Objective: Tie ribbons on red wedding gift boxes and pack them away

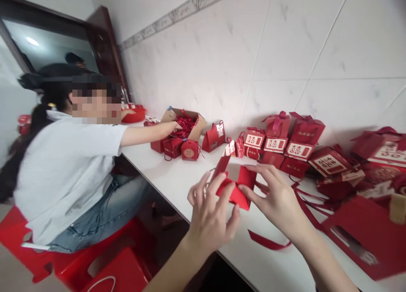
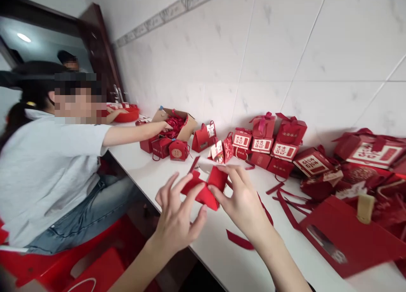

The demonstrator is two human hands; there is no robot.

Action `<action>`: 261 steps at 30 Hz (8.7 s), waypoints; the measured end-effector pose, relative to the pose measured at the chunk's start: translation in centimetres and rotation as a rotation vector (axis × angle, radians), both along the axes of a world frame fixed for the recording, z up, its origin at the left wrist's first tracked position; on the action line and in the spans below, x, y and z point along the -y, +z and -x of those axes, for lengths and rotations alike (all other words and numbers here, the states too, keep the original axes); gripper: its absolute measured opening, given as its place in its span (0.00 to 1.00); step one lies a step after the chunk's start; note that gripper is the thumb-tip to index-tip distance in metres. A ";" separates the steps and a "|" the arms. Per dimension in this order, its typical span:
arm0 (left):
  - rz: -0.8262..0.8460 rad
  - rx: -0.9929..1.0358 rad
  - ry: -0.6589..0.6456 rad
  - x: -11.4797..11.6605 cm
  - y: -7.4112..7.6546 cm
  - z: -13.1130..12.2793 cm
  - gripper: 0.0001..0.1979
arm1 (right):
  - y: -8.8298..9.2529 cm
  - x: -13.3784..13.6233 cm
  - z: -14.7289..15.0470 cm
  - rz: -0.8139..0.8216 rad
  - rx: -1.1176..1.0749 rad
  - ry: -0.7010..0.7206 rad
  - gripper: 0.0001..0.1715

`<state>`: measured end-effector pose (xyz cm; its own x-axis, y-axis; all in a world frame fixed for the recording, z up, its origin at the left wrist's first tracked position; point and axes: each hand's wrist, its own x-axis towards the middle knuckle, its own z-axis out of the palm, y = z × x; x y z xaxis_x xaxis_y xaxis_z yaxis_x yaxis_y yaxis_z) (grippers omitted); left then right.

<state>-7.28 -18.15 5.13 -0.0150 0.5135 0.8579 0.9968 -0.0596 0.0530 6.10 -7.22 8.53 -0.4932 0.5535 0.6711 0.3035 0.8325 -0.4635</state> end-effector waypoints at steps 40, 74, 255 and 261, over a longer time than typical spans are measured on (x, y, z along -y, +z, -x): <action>0.176 0.014 -0.315 -3.6 2.9 2.4 0.11 | 0.6 -0.1 0.2 0.046 -0.188 -0.137 0.15; -0.030 0.035 -0.309 -4.1 -0.4 1.2 0.32 | 2.6 1.1 -1.4 0.090 -0.198 -0.168 0.10; 0.282 0.155 -0.343 -4.4 2.5 2.1 0.47 | 0.2 -1.0 -0.4 0.323 0.022 0.155 0.30; 0.277 0.056 -0.295 -4.7 2.6 1.4 0.43 | 0.2 -1.4 -0.5 0.266 -0.016 0.107 0.29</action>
<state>-8.71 -13.45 7.76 0.1249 0.7145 0.6884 0.9344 -0.3180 0.1606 6.56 -5.85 8.75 -0.5487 0.6568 0.5172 0.2115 0.7076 -0.6742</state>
